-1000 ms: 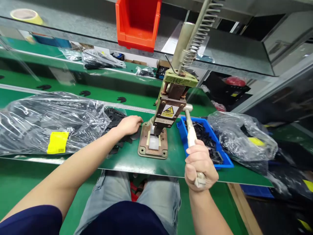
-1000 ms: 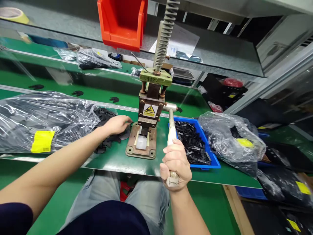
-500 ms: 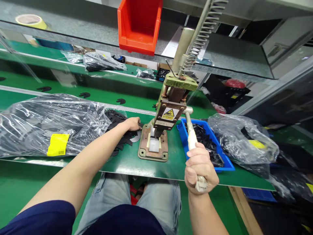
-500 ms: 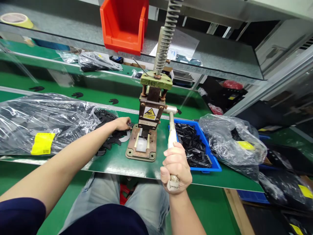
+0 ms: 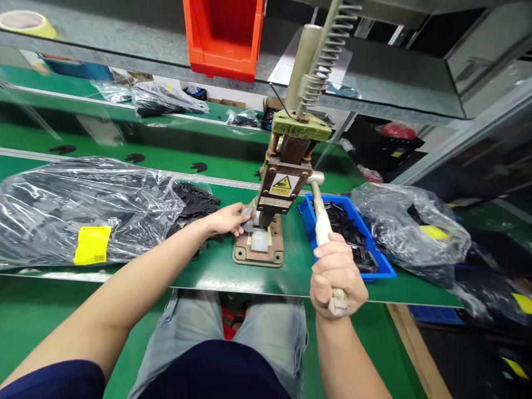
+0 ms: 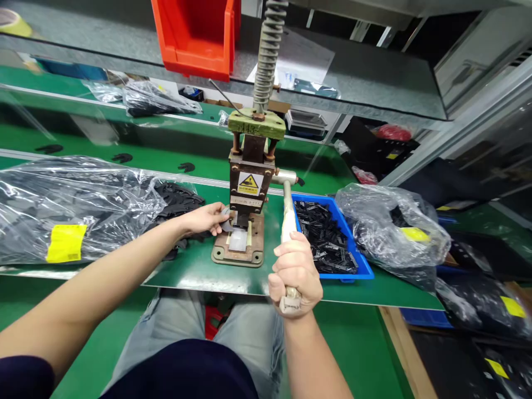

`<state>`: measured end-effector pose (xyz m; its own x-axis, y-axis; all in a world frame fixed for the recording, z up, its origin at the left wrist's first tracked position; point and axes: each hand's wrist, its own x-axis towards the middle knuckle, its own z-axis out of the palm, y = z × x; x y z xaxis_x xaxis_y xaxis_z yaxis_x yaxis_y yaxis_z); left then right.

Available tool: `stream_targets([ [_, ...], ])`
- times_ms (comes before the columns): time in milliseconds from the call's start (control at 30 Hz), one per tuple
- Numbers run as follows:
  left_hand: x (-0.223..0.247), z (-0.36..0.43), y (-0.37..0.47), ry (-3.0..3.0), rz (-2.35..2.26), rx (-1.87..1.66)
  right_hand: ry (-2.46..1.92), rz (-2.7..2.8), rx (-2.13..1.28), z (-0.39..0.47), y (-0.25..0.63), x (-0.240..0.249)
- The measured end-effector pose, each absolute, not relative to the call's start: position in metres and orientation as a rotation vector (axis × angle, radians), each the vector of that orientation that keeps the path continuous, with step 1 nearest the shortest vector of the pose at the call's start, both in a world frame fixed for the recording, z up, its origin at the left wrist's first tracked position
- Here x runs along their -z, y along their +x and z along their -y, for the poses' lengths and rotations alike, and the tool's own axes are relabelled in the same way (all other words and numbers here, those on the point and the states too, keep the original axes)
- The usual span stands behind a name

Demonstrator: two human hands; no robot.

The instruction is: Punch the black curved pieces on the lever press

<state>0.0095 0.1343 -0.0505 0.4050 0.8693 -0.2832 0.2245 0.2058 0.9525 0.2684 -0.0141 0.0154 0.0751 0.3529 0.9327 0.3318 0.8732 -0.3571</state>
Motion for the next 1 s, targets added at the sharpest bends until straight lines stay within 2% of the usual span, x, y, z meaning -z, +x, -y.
stream_targets([
  [233, 0.063, -0.131, 0.028, 1.312, -1.077, -0.578, -0.588, 1.536, -0.008, 0.014, 0.269, -0.016],
  [633, 0.058, -0.136, 0.032, 1.383, -1.001, -0.475, -0.569, 1.533, 0.004, 0.013, 0.269, -0.013],
  [1000, 0.049, -0.146, 0.045, 1.386, -1.238, -0.329, -0.600, 1.520, -0.005, 0.013, 0.270, -0.014],
])
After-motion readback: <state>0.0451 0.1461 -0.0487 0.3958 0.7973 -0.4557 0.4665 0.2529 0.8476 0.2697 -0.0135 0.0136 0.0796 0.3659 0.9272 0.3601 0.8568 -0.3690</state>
